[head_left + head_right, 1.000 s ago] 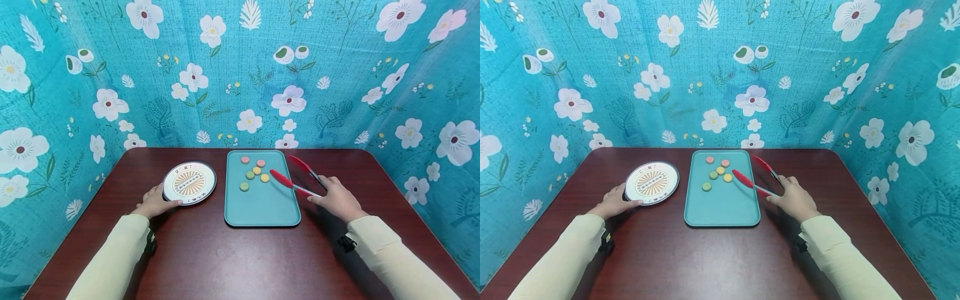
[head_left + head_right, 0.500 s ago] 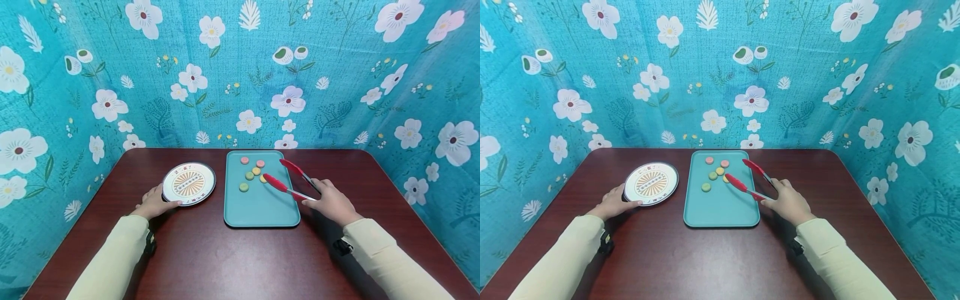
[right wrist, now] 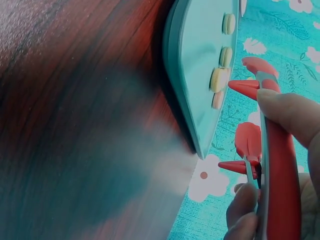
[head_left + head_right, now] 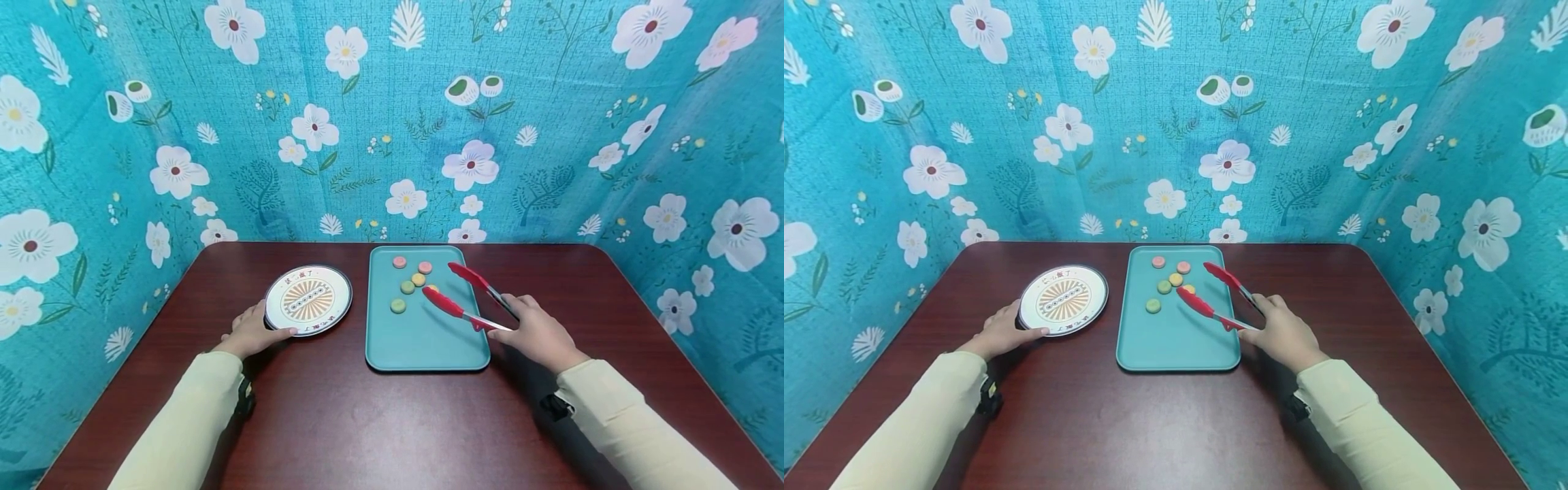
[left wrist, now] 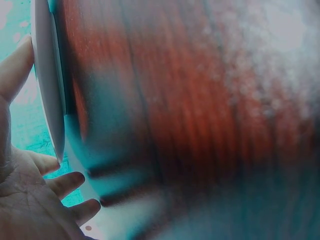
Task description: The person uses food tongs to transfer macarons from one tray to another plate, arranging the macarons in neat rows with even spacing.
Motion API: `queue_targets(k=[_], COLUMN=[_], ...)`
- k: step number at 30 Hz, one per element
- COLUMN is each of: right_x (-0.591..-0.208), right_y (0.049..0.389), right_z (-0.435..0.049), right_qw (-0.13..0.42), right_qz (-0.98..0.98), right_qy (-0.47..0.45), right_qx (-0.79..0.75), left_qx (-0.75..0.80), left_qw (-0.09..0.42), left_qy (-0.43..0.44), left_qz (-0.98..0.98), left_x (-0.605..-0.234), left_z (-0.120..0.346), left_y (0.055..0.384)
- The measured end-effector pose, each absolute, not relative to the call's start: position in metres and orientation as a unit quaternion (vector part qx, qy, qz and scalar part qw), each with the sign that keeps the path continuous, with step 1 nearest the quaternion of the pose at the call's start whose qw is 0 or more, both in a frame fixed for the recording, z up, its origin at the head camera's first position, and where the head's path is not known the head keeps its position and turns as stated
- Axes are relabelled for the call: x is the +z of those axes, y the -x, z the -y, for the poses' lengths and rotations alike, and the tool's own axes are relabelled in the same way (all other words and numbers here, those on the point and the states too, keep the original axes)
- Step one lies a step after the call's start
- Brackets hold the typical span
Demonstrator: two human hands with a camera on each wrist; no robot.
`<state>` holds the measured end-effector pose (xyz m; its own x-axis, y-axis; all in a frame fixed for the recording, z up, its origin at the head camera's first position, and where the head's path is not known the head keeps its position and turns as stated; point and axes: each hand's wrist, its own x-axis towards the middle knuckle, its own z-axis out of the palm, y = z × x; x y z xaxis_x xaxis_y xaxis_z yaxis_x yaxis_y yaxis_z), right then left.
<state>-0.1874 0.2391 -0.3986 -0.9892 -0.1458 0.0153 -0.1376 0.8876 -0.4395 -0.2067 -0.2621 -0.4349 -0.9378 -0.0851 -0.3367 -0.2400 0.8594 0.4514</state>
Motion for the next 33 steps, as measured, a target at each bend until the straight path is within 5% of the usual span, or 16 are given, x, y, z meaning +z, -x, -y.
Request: queue_targets(k=[33], right_x=[-0.398], right_y=[0.183], right_z=[-0.222], right_qw=[0.032], right_qz=[-0.967], right_qy=[0.096], right_qx=[-0.235], left_qx=[0.25], left_qw=[0.147], left_qy=[0.082], left_qz=[-0.954], left_x=[-0.436], left_z=[0.264], left_y=[0.21])
